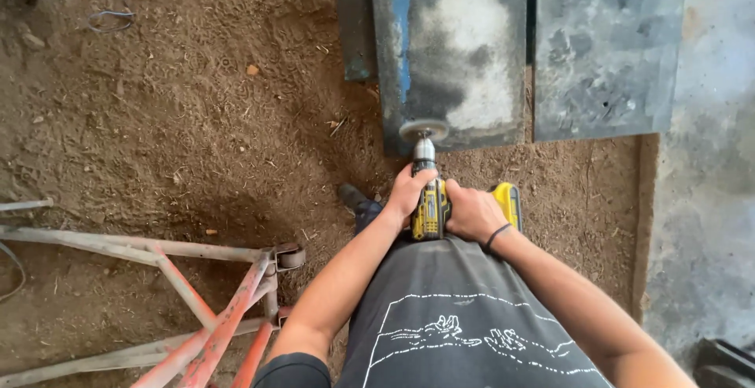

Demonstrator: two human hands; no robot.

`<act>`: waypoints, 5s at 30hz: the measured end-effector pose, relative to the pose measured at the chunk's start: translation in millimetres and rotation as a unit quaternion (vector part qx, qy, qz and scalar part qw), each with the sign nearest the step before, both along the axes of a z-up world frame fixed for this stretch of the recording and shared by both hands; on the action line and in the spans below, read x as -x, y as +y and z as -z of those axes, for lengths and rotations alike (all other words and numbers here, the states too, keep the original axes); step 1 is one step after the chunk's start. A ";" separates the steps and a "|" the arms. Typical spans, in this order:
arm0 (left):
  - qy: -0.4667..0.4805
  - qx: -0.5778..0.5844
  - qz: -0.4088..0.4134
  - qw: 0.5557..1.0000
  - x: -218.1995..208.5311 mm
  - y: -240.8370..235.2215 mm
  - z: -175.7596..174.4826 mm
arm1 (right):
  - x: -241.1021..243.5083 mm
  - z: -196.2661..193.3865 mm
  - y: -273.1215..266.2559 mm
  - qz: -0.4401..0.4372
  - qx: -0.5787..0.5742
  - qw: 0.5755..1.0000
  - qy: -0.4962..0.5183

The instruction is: Using a power drill with a wire brush attachment to sand and clean a metal plate on the floor

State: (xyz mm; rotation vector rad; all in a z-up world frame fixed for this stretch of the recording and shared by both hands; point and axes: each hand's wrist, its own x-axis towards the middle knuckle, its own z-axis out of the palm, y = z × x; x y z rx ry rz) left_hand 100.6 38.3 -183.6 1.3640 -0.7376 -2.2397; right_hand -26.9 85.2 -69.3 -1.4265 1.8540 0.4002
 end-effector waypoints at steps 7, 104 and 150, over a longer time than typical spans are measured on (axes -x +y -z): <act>-0.010 0.019 -0.029 0.999 6.4 -27.9 8.4 | 12.4 14.6 -25.9 -0.011 0.048 0.999 -0.019; -0.024 0.020 0.118 0.992 -17.1 -4.5 28.1 | -27.0 47.0 45.4 0.081 0.071 0.994 0.019; -0.055 0.123 0.526 0.840 -129.3 -140.8 -1.9 | -184.0 63.9 -16.9 0.428 0.173 0.887 -0.019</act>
